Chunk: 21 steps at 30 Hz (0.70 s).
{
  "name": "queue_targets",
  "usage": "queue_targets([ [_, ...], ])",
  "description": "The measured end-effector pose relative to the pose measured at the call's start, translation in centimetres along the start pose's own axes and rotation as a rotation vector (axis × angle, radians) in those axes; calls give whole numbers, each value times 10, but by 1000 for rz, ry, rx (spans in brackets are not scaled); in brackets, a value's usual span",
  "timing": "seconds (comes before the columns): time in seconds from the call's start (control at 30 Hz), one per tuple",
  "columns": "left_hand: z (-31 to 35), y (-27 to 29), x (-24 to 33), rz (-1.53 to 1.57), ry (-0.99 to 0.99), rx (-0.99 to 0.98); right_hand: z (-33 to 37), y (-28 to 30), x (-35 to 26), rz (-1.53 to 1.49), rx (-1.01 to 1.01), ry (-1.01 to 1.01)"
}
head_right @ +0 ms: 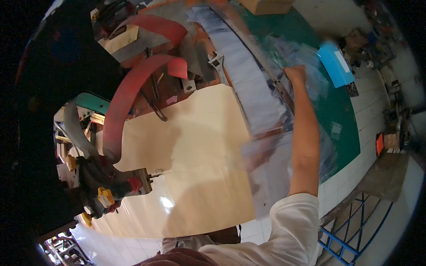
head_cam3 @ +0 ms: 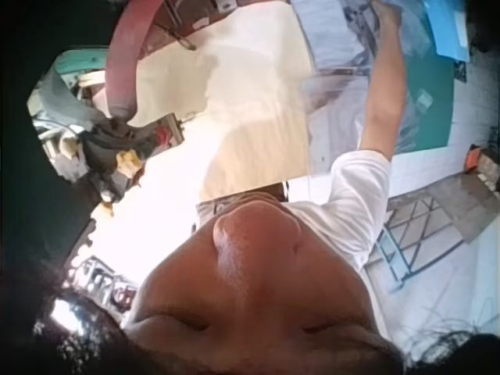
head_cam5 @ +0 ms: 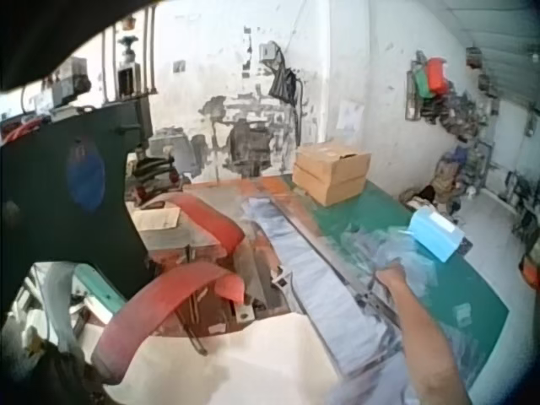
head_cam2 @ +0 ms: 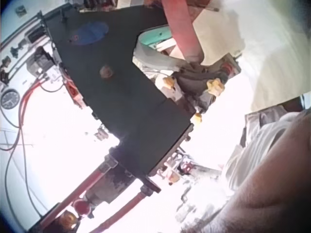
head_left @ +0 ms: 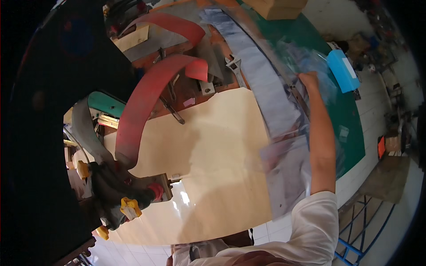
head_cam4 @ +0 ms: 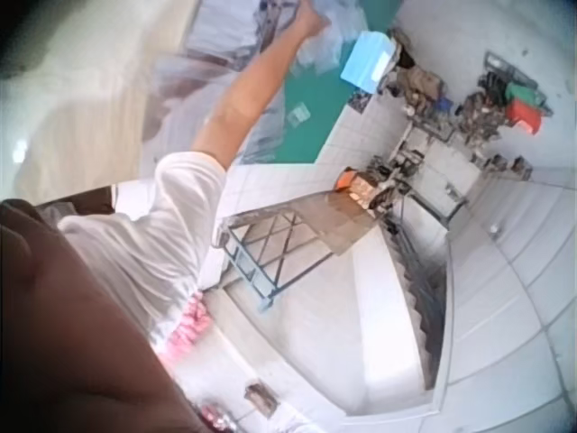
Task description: The person aligns plastic pouches on a table, handles a long ruler, and positions the plastic sheets under a heat sealing machine to seal them.
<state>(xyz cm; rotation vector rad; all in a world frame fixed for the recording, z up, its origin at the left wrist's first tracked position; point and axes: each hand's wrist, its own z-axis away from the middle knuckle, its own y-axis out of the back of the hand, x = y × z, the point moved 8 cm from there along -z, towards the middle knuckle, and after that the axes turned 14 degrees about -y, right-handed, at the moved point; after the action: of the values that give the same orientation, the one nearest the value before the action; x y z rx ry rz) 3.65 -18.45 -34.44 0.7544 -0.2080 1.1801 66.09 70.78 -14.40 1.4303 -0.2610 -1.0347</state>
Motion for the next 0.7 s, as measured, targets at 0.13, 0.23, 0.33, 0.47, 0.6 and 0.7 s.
queue_targets([
  [0.13,27,3,-3,3,46,-7,4,20,-3,104,152,259],
  [0.23,37,-2,-3,2,69,-33,13,67,28,83,275,405],
  [0.33,48,-3,0,-3,75,-51,29,113,72,138,274,422],
  [0.47,51,-13,9,-3,70,-94,3,132,122,311,-103,128],
  [0.6,56,-20,24,-26,88,-135,-12,152,49,255,171,330],
  [0.7,80,-12,30,-63,132,-152,83,76,-55,-21,-57,593],
])
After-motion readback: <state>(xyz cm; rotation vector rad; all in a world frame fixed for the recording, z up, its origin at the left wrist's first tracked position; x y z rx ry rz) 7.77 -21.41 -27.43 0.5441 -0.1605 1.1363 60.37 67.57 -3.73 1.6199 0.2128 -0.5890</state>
